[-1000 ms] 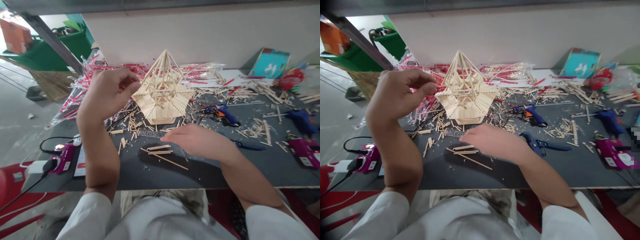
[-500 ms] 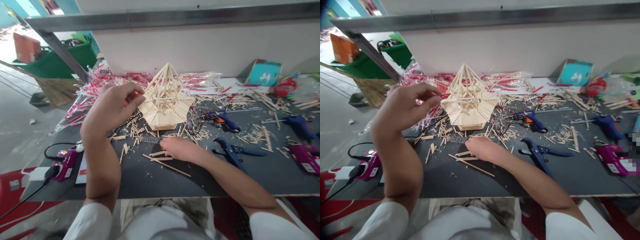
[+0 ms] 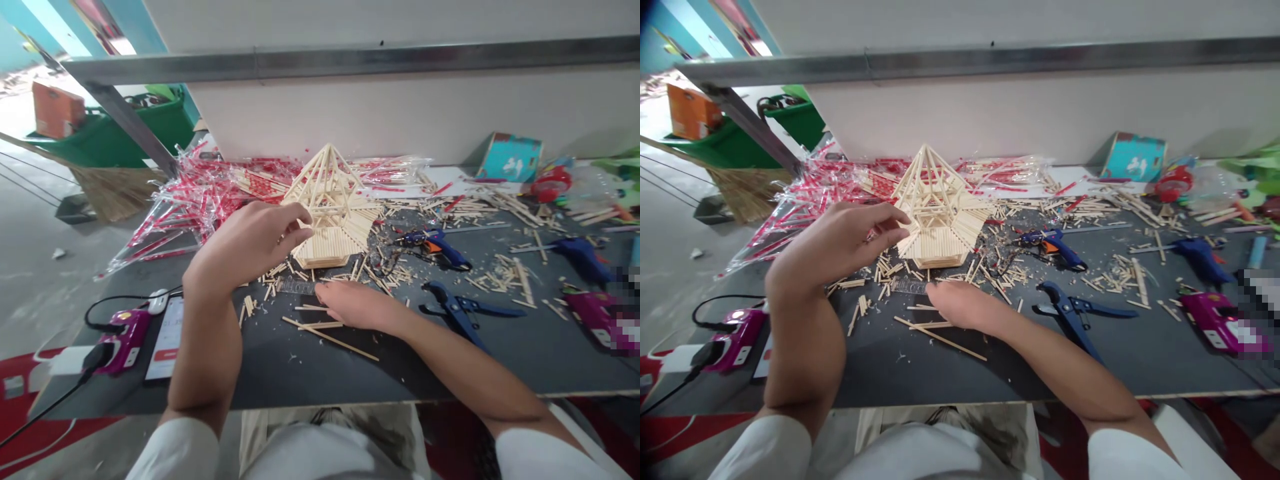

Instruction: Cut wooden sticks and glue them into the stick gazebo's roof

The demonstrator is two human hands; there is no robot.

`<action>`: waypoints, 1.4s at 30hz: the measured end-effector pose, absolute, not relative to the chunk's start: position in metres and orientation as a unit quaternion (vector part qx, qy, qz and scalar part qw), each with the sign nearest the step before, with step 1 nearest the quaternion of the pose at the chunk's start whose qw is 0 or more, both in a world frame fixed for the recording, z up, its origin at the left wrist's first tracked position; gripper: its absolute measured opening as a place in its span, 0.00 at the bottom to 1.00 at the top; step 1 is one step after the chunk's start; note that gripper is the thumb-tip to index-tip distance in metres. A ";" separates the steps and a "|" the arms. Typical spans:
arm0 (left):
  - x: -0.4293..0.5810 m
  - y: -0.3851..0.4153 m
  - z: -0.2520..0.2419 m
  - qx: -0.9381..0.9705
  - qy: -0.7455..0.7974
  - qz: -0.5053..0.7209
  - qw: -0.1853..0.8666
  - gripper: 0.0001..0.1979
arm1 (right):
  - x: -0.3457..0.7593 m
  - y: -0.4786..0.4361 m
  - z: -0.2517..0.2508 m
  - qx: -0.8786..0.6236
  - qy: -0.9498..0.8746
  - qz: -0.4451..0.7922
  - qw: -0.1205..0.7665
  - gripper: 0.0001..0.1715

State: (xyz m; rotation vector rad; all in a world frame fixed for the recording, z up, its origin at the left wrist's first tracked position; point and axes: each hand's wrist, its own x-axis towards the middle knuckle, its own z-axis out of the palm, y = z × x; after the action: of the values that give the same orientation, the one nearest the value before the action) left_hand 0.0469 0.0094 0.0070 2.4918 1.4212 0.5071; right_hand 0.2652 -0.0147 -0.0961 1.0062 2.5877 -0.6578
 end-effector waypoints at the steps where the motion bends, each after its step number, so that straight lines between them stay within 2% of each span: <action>1: 0.048 0.009 0.006 0.855 0.480 0.164 0.112 0.15 | 0.266 -0.015 -0.097 0.347 0.899 -0.227 0.141 0.11; 6: 0.053 0.005 0.007 0.887 0.424 0.132 0.124 0.14 | 0.276 -0.014 -0.086 0.305 0.924 -0.205 0.104 0.06; 12: 0.073 -0.008 0.004 0.917 0.359 0.011 0.173 0.17 | 0.303 -0.019 -0.045 0.348 0.930 -0.120 -0.020 0.15; 17: 0.095 -0.010 -0.011 0.932 0.348 -0.033 0.097 0.19 | 0.324 -0.019 -0.031 0.352 0.920 -0.116 -0.126 0.13; 25: 0.083 -0.001 -0.007 0.932 0.347 0.011 0.103 0.16 | 0.332 -0.019 -0.015 0.342 0.863 -0.123 -0.350 0.05; 28: 0.070 0.003 0.003 0.917 0.384 0.039 0.102 0.17 | 0.347 -0.015 -0.007 0.422 0.800 -0.119 -0.410 0.07; 31: 0.058 0.008 0.010 0.893 0.414 0.123 0.131 0.14 | 0.371 -0.001 -0.008 0.491 0.736 -0.103 -0.455 0.11; 38: 0.039 0.020 0.005 0.802 0.465 0.276 0.253 0.13 | 0.435 0.044 -0.030 0.581 0.614 -0.135 -0.517 0.06; 40: 0.036 0.021 0.004 0.784 0.472 0.295 0.274 0.13 | 0.455 0.053 -0.037 0.641 0.586 -0.104 -0.484 0.06; 42: 0.035 0.020 0.005 0.773 0.479 0.308 0.280 0.13 | 0.476 0.062 -0.047 0.706 0.578 -0.029 -0.408 0.11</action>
State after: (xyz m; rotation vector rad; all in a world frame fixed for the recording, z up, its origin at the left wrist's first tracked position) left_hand 0.0346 0.0201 0.0051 2.0718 1.2843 0.8252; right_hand 0.4758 0.0618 -0.0466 3.0814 2.5199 -0.1274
